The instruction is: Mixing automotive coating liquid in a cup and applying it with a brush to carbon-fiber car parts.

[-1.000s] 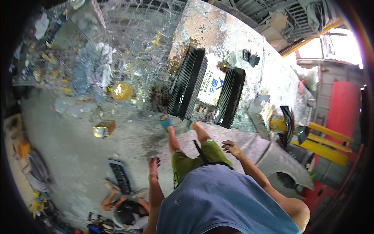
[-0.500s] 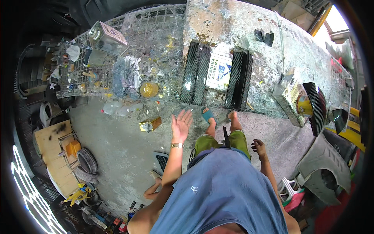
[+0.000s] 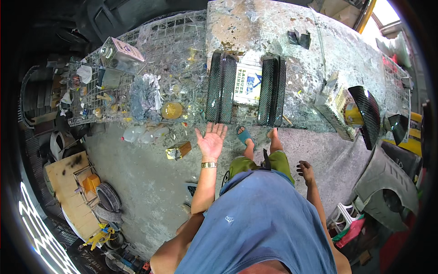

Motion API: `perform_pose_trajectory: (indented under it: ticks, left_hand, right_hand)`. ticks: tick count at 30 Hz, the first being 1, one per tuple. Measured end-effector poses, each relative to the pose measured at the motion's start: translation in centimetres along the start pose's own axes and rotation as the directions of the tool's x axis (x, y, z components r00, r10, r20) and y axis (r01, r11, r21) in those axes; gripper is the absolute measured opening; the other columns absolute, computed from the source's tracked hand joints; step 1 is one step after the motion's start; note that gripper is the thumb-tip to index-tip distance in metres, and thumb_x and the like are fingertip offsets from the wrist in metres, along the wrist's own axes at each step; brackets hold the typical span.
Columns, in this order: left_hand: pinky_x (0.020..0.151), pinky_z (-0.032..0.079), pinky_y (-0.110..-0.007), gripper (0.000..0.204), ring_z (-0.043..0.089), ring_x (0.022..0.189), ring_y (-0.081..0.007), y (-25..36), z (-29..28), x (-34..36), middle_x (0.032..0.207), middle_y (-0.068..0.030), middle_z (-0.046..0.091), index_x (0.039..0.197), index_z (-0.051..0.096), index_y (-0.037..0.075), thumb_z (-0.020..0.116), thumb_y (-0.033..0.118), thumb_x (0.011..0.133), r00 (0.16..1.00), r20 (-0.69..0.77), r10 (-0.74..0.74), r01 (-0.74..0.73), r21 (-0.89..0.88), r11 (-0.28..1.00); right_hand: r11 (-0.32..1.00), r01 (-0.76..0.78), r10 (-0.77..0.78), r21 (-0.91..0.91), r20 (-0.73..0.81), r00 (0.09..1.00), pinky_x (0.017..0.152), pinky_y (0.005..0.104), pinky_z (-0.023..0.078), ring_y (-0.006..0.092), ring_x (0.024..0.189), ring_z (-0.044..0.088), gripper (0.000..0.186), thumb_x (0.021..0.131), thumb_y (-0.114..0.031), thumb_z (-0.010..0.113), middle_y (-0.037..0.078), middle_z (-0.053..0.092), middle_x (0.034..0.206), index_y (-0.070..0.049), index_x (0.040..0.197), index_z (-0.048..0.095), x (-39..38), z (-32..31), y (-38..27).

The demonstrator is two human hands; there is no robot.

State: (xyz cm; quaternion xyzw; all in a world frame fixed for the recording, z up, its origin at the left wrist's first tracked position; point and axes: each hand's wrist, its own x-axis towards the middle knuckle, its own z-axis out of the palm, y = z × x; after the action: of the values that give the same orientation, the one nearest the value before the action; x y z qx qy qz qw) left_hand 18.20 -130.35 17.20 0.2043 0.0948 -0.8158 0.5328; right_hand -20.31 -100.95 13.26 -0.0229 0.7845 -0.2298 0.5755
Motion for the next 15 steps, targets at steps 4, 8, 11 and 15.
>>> perform_pose_trajectory:
  ticks: [4, 8, 11, 15]
  left_hand:
    - [0.113, 0.028, -0.052, 0.064, 0.049, 0.12, -0.0311, -0.1, 0.3, 0.0, 0.117, -0.0156, 0.061, 0.112, 0.06, 0.006, 0.048, 0.065, 0.089, 0.999, -0.05, 0.008, -0.008, 0.017, 1.0]
    - [0.114, 0.027, -0.051, 0.065, 0.049, 0.121, -0.0315, 0.0, 0.3, -0.1, 0.121, -0.017, 0.06, 0.114, 0.059, 0.006, 0.048, 0.066, 0.089, 0.994, -0.106, 0.014, -0.014, -0.001, 1.0]
    - [0.114, 0.027, -0.052, 0.065, 0.046, 0.126, -0.0332, 0.2, 0.3, -0.1, 0.123, -0.0185, 0.058, 0.117, 0.057, 0.006, 0.048, 0.064, 0.09, 0.999, 0.041, -0.023, 0.024, -0.029, 0.999]
    - [0.114, 0.027, -0.05, 0.064, 0.041, 0.132, -0.0339, -2.1, 0.4, -0.5, 0.132, -0.021, 0.052, 0.12, 0.054, 0.006, 0.046, 0.062, 0.091, 0.975, -0.222, -0.002, 0.024, 0.098, 0.995]
  right_hand:
    - [0.998, 0.058, -0.058, 0.007, 0.015, 0.998, 0.07, 0.0308, 0.049, 0.0162, 0.081, 0.064, 0.03, 0.092, -0.018, 0.052, 0.005, 0.067, 0.099, -0.009, 0.121, 0.058, 0.1, -0.1, -0.5]
    - [0.997, 0.076, -0.076, 0.011, 0.022, 0.997, 0.068, 0.0297, 0.048, 0.0158, 0.08, 0.063, 0.03, 0.092, -0.017, 0.052, 0.004, 0.068, 0.098, -0.008, 0.121, 0.058, 0.2, 0.0, -1.0]
    - [0.996, 0.088, -0.088, 0.01, 0.028, 0.996, 0.068, 0.0297, 0.048, 0.0158, 0.08, 0.064, 0.03, 0.092, -0.017, 0.052, 0.004, 0.068, 0.097, -0.008, 0.12, 0.058, 0.1, 0.1, -1.3]
    - [0.998, 0.06, -0.06, -0.016, 0.005, 0.998, 0.069, 0.031, 0.048, 0.0161, 0.081, 0.064, 0.03, 0.093, -0.018, 0.053, 0.004, 0.068, 0.097, -0.009, 0.12, 0.058, 0.0, 0.3, -1.2]
